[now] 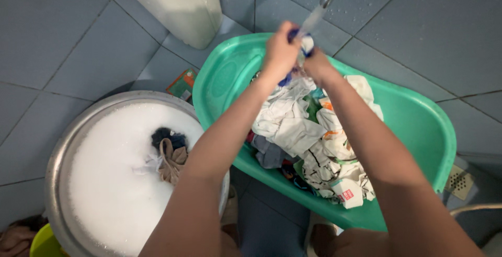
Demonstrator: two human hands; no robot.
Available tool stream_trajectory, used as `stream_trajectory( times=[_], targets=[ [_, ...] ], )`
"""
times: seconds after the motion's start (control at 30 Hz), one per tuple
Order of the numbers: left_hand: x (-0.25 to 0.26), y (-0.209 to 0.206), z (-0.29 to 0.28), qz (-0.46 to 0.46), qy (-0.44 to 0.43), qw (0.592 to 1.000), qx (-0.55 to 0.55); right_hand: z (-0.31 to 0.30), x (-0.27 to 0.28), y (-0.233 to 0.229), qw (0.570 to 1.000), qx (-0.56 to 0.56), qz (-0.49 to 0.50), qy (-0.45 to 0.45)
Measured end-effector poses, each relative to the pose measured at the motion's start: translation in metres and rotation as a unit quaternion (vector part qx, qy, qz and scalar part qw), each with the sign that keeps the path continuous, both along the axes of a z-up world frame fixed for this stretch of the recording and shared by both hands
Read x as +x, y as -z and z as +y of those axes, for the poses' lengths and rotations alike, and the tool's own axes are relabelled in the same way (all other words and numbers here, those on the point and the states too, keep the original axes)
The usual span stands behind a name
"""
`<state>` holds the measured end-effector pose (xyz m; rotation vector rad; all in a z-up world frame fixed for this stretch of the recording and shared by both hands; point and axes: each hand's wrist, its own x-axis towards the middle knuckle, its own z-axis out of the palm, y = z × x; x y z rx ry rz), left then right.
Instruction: The person hand-washes various pieces of clothing in a green basin under running water. They rinse each item individually, wring out excess water, and place the rinsed clothes into a metal basin filled with soapy water.
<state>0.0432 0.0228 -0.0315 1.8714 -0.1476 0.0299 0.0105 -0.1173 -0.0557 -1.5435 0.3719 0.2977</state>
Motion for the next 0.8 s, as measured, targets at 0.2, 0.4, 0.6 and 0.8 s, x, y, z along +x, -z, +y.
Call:
stream_trajectory(
  times=[0.2, 0.4, 0.6, 0.8],
  targets=[
    [0.019, 0.031, 0.009, 0.121, -0.045, 0.965, -0.229, 0.016, -0.006, -0.024, 0.993, -0.009, -0.116, -0.014],
    [0.017, 0.045, -0.001, 0.111, -0.049, 0.970, -0.211, 0.016, -0.008, -0.055, 0.997, 0.050, 0.031, -0.049],
    [-0.011, 0.026, -0.017, -0.122, -0.022, 0.990, -0.066, -0.007, -0.015, -0.019, 0.969, 0.182, 0.056, -0.157],
    [-0.039, 0.008, -0.023, 0.038, 0.039, 0.929, -0.367, 0.001, -0.027, 0.034, 0.989, 0.060, -0.051, -0.123]
  ],
)
